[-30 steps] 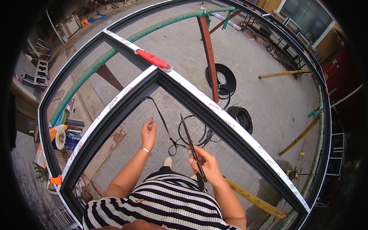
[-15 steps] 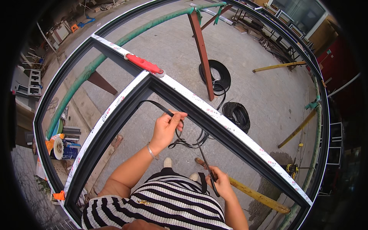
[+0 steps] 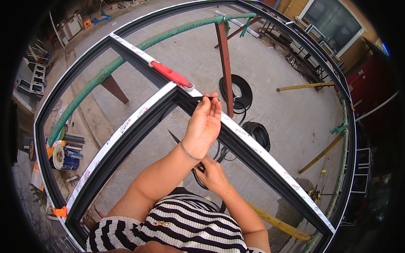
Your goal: The person installs rubber seals into a window frame by cutting strips with scissors, pressing them into the frame grooves by hand, rolling over them with a roller tool, and trimming the excess seal with scissors.
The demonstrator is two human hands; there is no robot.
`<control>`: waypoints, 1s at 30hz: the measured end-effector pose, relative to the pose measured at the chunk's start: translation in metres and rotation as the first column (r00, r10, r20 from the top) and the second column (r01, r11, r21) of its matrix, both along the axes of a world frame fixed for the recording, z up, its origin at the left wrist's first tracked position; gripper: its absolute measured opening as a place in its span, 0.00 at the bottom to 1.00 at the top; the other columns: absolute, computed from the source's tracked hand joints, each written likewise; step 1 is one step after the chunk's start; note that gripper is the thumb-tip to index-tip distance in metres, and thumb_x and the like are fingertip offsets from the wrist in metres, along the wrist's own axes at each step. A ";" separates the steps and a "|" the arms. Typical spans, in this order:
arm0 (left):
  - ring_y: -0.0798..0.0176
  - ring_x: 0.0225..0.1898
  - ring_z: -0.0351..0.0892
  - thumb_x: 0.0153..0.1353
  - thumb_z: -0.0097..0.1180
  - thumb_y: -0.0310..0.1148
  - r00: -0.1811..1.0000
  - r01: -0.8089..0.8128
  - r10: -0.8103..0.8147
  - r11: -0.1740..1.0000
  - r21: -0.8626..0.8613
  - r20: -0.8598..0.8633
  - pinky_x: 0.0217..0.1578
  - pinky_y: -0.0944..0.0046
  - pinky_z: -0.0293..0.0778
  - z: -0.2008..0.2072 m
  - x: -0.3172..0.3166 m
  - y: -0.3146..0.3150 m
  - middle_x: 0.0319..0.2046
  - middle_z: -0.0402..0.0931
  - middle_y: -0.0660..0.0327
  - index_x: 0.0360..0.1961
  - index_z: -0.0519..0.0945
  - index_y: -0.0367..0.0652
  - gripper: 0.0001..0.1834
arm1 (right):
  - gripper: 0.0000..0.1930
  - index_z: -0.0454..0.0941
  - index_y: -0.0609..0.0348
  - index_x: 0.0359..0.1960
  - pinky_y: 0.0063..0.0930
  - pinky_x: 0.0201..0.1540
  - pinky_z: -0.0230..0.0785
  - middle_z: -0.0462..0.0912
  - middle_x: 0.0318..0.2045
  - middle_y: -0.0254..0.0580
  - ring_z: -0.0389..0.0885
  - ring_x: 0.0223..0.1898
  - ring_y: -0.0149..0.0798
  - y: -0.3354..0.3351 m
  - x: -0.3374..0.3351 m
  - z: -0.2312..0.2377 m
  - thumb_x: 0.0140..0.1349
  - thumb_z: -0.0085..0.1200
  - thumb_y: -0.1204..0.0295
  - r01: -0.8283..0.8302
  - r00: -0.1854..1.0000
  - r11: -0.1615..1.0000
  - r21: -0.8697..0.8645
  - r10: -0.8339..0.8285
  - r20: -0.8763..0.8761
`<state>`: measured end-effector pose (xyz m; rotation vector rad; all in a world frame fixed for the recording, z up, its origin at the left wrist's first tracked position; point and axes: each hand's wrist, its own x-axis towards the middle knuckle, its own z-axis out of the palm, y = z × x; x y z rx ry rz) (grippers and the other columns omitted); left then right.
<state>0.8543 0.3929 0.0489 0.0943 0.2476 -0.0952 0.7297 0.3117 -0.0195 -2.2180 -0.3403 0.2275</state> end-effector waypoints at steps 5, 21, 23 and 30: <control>0.69 0.43 0.76 0.70 0.47 0.29 1.000 0.023 -0.022 0.991 -0.135 0.012 0.50 0.67 0.76 0.013 -0.001 0.007 0.44 0.76 0.59 0.44 0.71 0.42 0.04 | 0.23 0.73 0.63 0.56 0.34 0.54 0.68 0.78 0.51 0.48 0.76 0.52 0.39 0.029 0.036 0.003 0.58 0.60 0.72 -0.041 0.995 0.958 0.283 0.013 0.098; 0.72 0.36 0.76 0.68 0.52 0.32 0.997 0.016 -0.031 0.977 -0.212 -0.070 0.42 0.73 0.77 -0.013 0.022 0.040 0.40 0.78 0.59 0.43 0.76 0.41 0.07 | 0.11 0.78 0.67 0.35 0.50 0.36 0.73 0.81 0.32 0.61 0.81 0.34 0.62 0.038 0.059 0.028 0.51 0.59 0.74 0.211 0.967 0.956 -0.202 -0.173 0.188; 0.72 0.36 0.76 0.66 0.55 0.33 0.993 0.069 -0.085 0.981 -0.182 -0.081 0.42 0.73 0.78 -0.013 0.013 0.035 0.39 0.78 0.60 0.43 0.76 0.40 0.09 | 0.11 0.78 0.68 0.35 0.49 0.35 0.73 0.81 0.33 0.61 0.81 0.34 0.62 0.030 0.059 0.017 0.50 0.59 0.75 0.208 0.966 0.961 -0.183 -0.172 0.196; 0.71 0.38 0.75 0.67 0.55 0.33 0.992 0.028 -0.051 0.982 -0.184 -0.120 0.44 0.71 0.77 -0.012 0.009 0.033 0.40 0.76 0.61 0.43 0.75 0.40 0.09 | 0.13 0.77 0.67 0.37 0.44 0.32 0.72 0.80 0.32 0.58 0.80 0.30 0.59 0.032 0.042 0.022 0.49 0.60 0.75 0.240 0.954 0.969 -0.052 -0.226 0.197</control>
